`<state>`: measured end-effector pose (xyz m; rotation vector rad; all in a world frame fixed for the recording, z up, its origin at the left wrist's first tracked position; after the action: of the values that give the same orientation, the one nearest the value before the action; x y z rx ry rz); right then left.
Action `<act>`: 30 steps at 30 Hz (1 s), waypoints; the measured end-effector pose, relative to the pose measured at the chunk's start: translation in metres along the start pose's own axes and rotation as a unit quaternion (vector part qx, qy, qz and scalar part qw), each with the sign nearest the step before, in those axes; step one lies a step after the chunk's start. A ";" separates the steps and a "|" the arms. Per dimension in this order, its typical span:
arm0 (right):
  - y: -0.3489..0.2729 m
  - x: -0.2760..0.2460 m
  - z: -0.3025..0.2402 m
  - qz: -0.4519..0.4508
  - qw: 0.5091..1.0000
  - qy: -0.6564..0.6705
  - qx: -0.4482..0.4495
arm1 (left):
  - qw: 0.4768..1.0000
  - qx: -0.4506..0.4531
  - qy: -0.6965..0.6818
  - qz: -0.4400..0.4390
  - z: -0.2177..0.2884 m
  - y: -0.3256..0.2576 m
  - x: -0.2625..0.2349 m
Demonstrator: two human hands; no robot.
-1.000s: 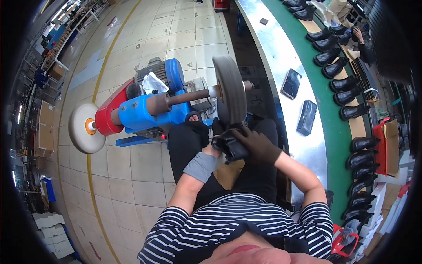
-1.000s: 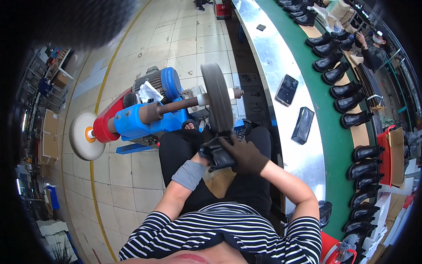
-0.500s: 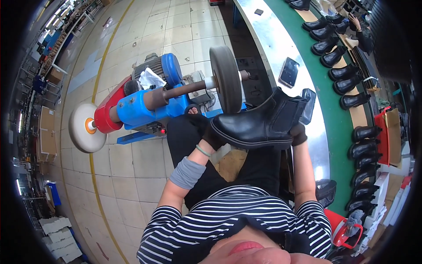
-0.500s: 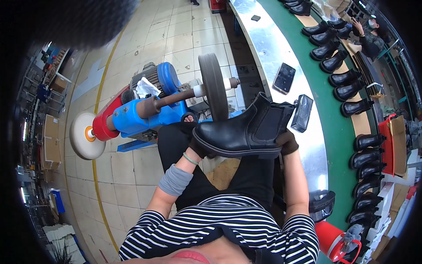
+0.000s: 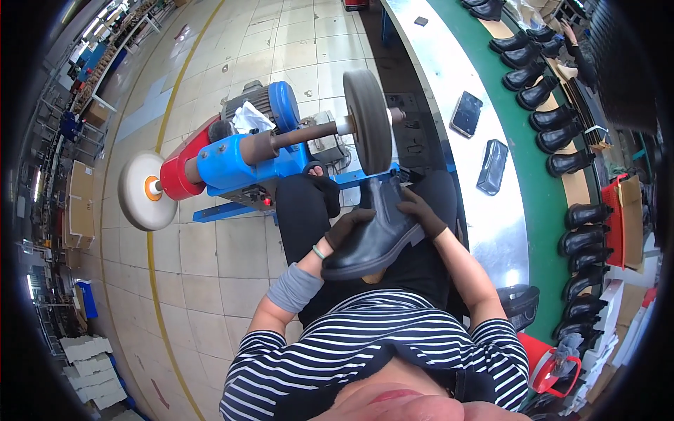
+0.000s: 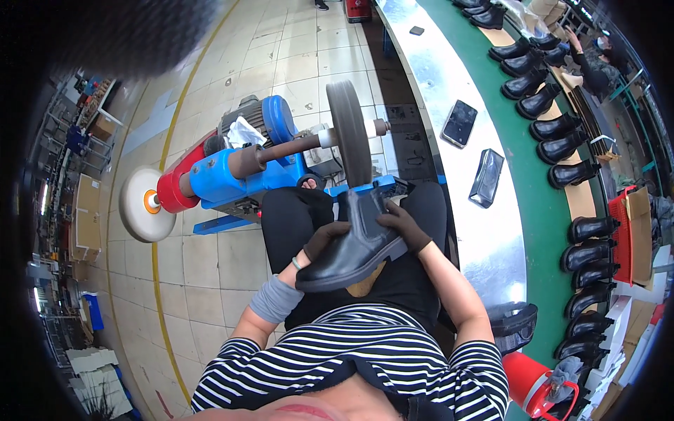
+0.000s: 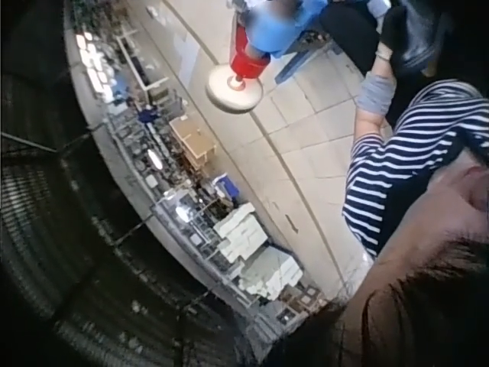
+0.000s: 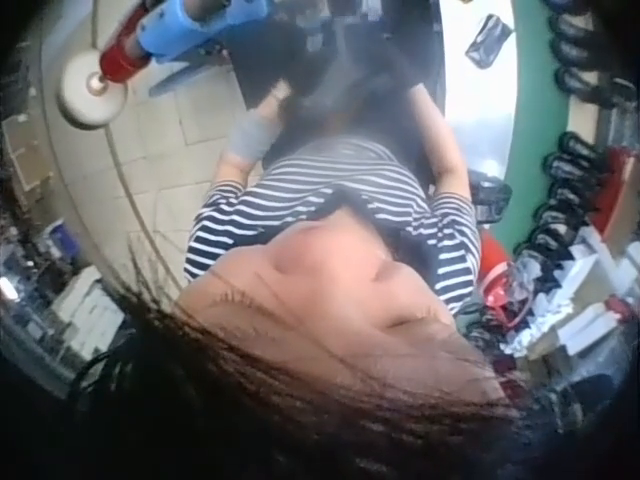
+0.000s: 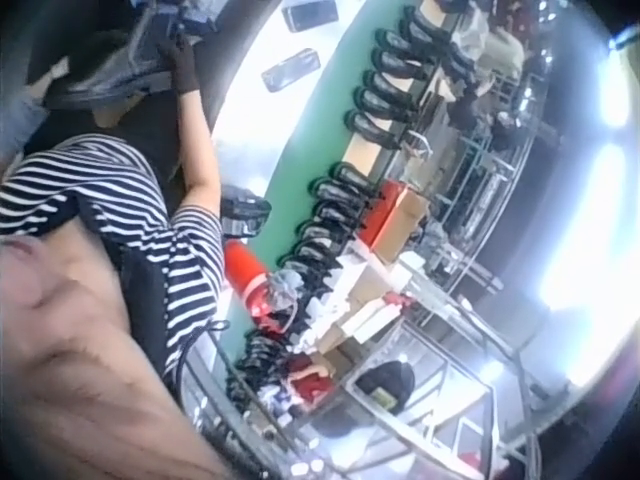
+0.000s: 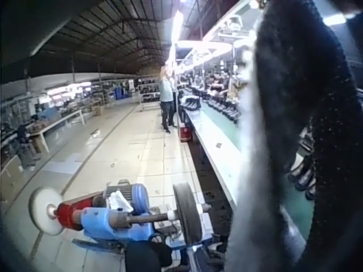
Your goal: Polishing the edges and surfaces of black leather boots using a motorized buffing wheel in a factory setting.
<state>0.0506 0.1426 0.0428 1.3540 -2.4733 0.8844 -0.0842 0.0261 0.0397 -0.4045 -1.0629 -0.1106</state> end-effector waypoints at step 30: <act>0.147 -0.114 0.021 0.080 0.844 -0.523 -0.086 | 0.983 0.075 -0.126 0.114 0.018 0.114 -0.070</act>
<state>-0.0022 0.2703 -0.0837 1.9030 -3.3272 -0.2087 -0.1012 0.1308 -0.0439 -0.4077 -1.2569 0.2287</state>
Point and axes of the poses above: each hand's wrist, its own y-axis towards the middle knuckle, its own x-axis out of the palm, z = x × y, the point moved 5 cm from there along y, towards the middle knuckle, and after that the axes turned 5 degrees about x, right-handed, at the moved point
